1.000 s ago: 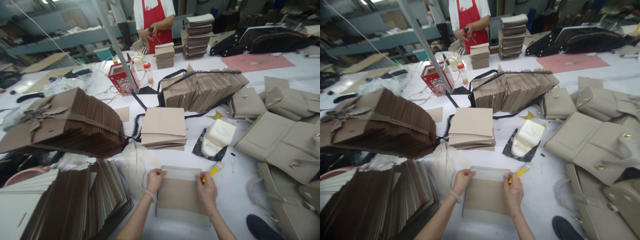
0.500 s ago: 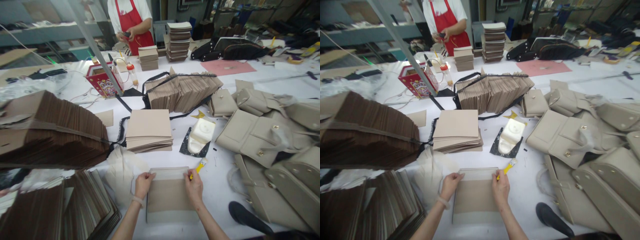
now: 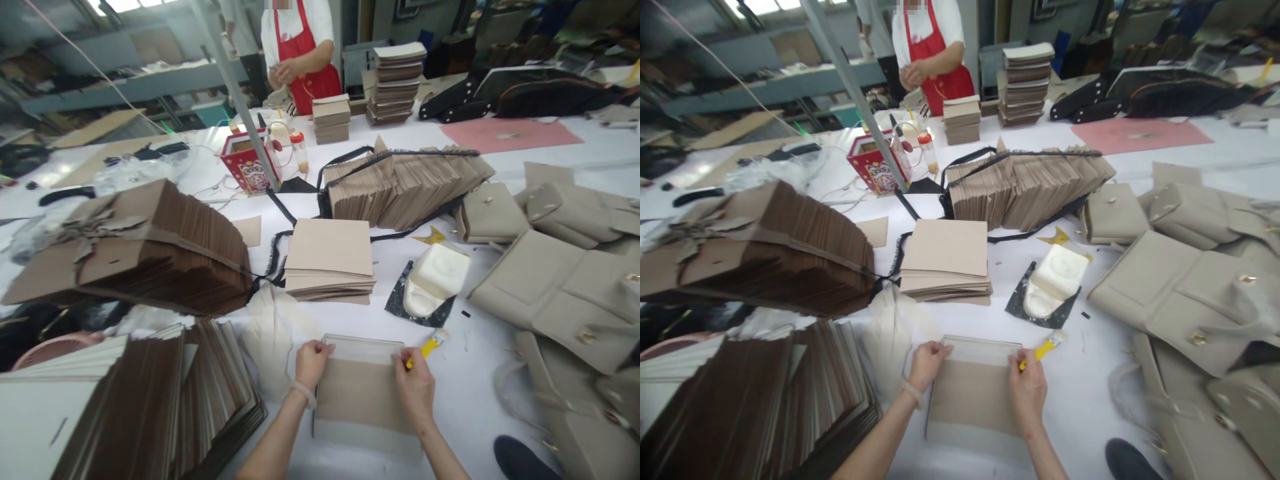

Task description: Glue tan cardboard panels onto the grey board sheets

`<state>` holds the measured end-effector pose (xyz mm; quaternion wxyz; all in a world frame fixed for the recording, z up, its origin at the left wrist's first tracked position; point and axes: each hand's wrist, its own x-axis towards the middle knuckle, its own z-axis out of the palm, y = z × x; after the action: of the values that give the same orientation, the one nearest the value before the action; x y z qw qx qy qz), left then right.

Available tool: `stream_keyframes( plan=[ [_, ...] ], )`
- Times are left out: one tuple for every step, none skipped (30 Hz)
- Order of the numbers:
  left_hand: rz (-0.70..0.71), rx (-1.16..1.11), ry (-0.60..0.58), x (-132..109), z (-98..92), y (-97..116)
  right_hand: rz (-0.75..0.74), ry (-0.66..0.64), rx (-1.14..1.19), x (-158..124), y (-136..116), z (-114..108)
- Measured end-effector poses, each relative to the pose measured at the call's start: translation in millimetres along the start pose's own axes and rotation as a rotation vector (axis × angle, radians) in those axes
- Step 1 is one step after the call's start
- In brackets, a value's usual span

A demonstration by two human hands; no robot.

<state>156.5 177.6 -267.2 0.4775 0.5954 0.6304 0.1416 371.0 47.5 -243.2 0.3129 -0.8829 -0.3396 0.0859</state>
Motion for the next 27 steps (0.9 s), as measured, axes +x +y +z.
stream_keyframes(
  plan=[
    [-0.006, -0.001, 0.008, 0, 0.5, 0, -0.002, -0.005, -0.002, 1, 0, 0],
    [-0.012, -0.002, 0.016, 0, 0.8, 0, -0.004, -0.012, -0.008, 1, 1, 0],
    [-0.02, -0.002, 0.023, -1, 0.9, 1, -0.006, -0.018, -0.017, 2, 2, 0],
    [-0.028, -0.003, 0.03, -1, 0.8, 1, -0.009, -0.023, -0.027, 2, 3, 0],
    [-0.034, -0.004, 0.035, -2, 0.5, 2, -0.012, -0.025, -0.035, 3, 4, 0],
    [-0.039, -0.007, 0.037, -2, 0.0, 3, -0.016, -0.025, -0.042, 3, 5, 0],
    [-0.041, -0.01, 0.038, -3, -0.6, 4, -0.018, -0.027, -0.044, 4, 5, 0],
    [-0.043, -0.014, 0.038, -3, -1.2, 5, -0.017, -0.031, -0.047, 4, 6, 0],
    [-0.044, -0.019, 0.038, -4, -1.6, 6, -0.014, -0.034, -0.051, 5, 6, 0],
    [-0.045, -0.023, 0.038, -4, -1.9, 6, -0.008, -0.04, -0.056, 5, 6, -1],
    [-0.048, -0.026, 0.039, -4, -2.0, 7, -0.003, -0.047, -0.06, 5, 6, -2],
    [-0.051, -0.027, 0.041, -4, -1.8, 7, 0.001, -0.053, -0.062, 5, 6, -2],
    [-0.054, -0.028, 0.041, -4, -1.5, 6, 0.003, -0.059, -0.062, 5, 5, -3],
    [-0.056, -0.027, 0.04, -3, -1.1, 6, 0.005, -0.064, -0.061, 5, 5, -4],
    [-0.058, -0.027, 0.036, -3, -0.6, 5, 0.008, -0.069, -0.058, 5, 4, -4],
    [-0.058, -0.026, 0.031, -2, -0.1, 4, 0.011, -0.072, -0.056, 5, 4, -5],
    [-0.057, -0.024, 0.025, -2, 0.3, 4, 0.014, -0.073, -0.056, 5, 3, -5],
    [-0.056, -0.022, 0.019, -1, 0.6, 3, 0.015, -0.073, -0.056, 5, 3, -5],
    [-0.054, -0.017, 0.016, -1, 0.7, 3, 0.012, -0.074, -0.055, 6, 3, -4],
    [-0.051, -0.009, 0.015, -2, 0.8, 3, 0.003, -0.072, -0.059, 6, 3, -4],
    [-0.046, 0.0, 0.02, -3, 0.7, 3, -0.015, -0.058, -0.076, 6, 4, -3],
    [-0.036, 0.01, 0.028, -5, 0.6, 4, -0.046, -0.034, -0.117, 6, 5, -2],
    [-0.02, 0.023, 0.04, -7, 0.4, 6, -0.096, -0.003, -0.183, 5, 8, -2],
    [0.006, 0.036, 0.054, -11, 0.4, 7, -0.165, 0.031, -0.267, 5, 12, -1],
    [0.043, 0.051, 0.069, -14, 0.5, 10, -0.253, 0.061, -0.355, 5, 16, -1],
    [0.089, 0.069, 0.081, -18, 0.8, 12, -0.353, 0.078, -0.43, 5, 21, -2],
    [0.138, 0.088, 0.09, -22, 1.3, 14, -0.455, 0.079, -0.481, 5, 26, -2]
  ],
)
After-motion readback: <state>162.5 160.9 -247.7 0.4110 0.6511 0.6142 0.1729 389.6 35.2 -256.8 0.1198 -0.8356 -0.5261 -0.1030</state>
